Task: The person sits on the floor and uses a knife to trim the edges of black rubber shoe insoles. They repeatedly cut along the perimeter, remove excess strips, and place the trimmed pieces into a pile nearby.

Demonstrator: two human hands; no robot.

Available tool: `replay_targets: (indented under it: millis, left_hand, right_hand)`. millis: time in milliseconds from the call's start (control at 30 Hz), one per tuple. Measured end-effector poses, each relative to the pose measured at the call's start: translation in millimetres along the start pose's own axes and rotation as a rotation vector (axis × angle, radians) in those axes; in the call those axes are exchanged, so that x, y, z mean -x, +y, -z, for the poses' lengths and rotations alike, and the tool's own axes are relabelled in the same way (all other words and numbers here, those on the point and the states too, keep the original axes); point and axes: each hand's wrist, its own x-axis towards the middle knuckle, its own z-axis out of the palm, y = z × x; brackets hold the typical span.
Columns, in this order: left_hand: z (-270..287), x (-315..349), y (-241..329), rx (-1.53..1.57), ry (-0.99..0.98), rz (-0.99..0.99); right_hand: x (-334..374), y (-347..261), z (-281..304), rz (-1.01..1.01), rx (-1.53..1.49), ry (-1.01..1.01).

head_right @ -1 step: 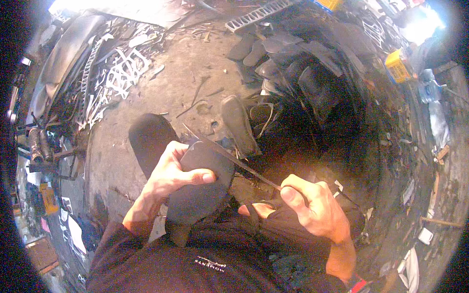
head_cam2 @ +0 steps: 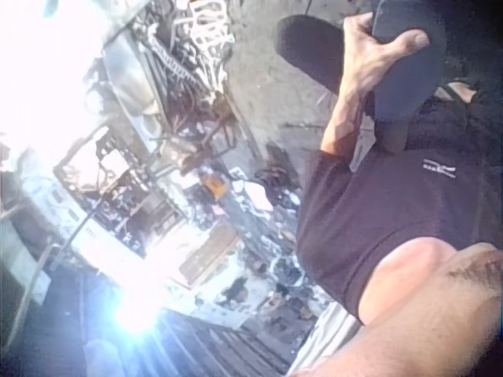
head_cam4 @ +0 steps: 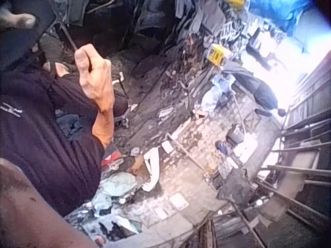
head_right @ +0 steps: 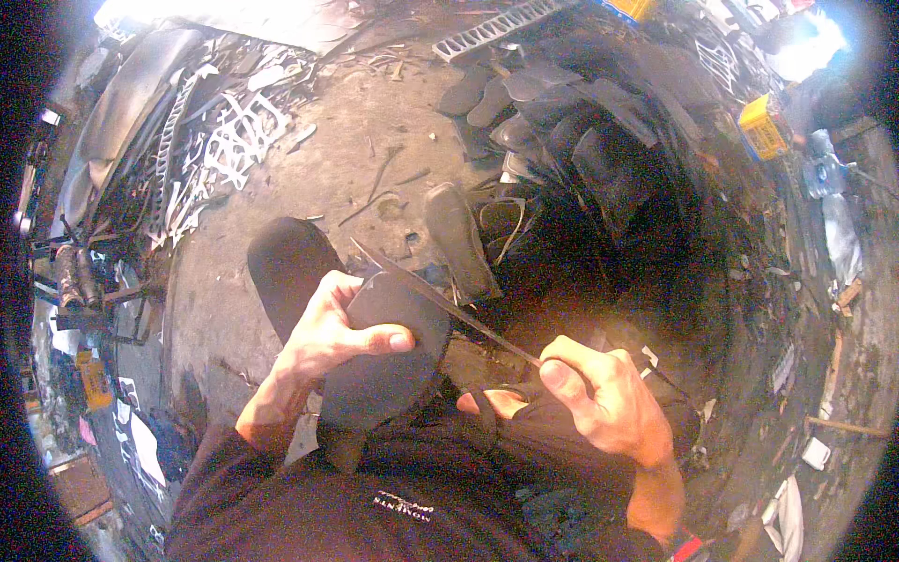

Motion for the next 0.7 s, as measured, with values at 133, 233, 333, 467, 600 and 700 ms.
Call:
replay_targets:
  millis: [133, 233, 333, 467, 600, 700]
  left_hand:
    - [-3, 1, 8, 0.012, 0.031, 0.049]
    - [5, -1, 4, -0.03, 0.051, 0.051]
    - [8, -1, 3, -0.042, 0.056, 0.052]
    - [-1, -3, 10, 0.005, -0.055, 0.081]
    - [-27, -21, -13, -0.038, -0.272, 0.086]
    - [-53, -25, -32, -0.144, -0.555, -0.068]
  right_hand:
    - [5, 0, 5, 0.008, 0.036, 0.01]
    - [6, -1, 4, -0.005, 0.03, 0.019]
    - [2, -1, 2, -0.002, 0.044, 0.008]
    - [2, 0, 1, 0.026, 0.056, -0.015]
    - [-34, -18, -7, 0.02, 0.003, -0.076]
    - [-70, 18, -25, 0.166, -0.021, -0.075]
